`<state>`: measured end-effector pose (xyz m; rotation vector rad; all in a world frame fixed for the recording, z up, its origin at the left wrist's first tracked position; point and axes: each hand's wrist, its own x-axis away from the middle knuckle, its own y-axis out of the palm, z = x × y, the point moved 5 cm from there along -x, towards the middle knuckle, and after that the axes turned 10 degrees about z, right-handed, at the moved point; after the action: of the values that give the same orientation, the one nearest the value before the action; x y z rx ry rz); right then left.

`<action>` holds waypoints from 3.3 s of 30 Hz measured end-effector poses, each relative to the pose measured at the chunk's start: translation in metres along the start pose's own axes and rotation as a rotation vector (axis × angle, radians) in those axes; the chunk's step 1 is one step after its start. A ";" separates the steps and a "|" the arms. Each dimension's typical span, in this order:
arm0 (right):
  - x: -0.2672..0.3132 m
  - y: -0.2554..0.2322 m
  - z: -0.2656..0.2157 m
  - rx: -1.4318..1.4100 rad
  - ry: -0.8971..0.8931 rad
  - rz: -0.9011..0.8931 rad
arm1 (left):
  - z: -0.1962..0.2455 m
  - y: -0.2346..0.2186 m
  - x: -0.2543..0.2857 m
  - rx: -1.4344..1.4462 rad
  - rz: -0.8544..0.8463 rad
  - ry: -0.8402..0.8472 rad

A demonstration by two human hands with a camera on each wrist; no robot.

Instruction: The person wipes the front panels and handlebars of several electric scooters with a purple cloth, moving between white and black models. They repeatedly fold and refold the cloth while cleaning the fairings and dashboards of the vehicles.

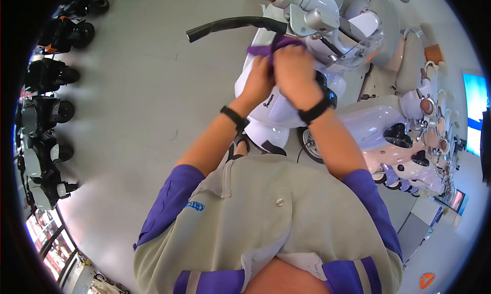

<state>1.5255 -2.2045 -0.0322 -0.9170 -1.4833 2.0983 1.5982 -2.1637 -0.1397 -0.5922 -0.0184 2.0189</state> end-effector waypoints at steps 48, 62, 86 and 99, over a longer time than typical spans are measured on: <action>0.322 0.177 0.079 -0.997 0.907 0.461 | 0.002 0.121 0.199 -0.603 -0.414 0.022; 0.245 0.184 -0.086 -0.355 0.670 0.470 | -0.116 -0.003 0.158 -0.257 -0.427 -0.122; -0.050 0.121 -0.178 -1.648 1.235 0.193 | -0.081 -0.299 -0.069 0.285 -0.280 -0.425; -0.351 0.090 -0.343 -1.517 0.434 -0.155 | -0.165 -0.621 -0.229 -0.109 0.233 -0.483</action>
<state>2.0196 -2.2391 -0.0934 -1.4399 -2.6068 0.2616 2.2669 -2.0766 -0.0353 -0.1646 -0.3663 2.3568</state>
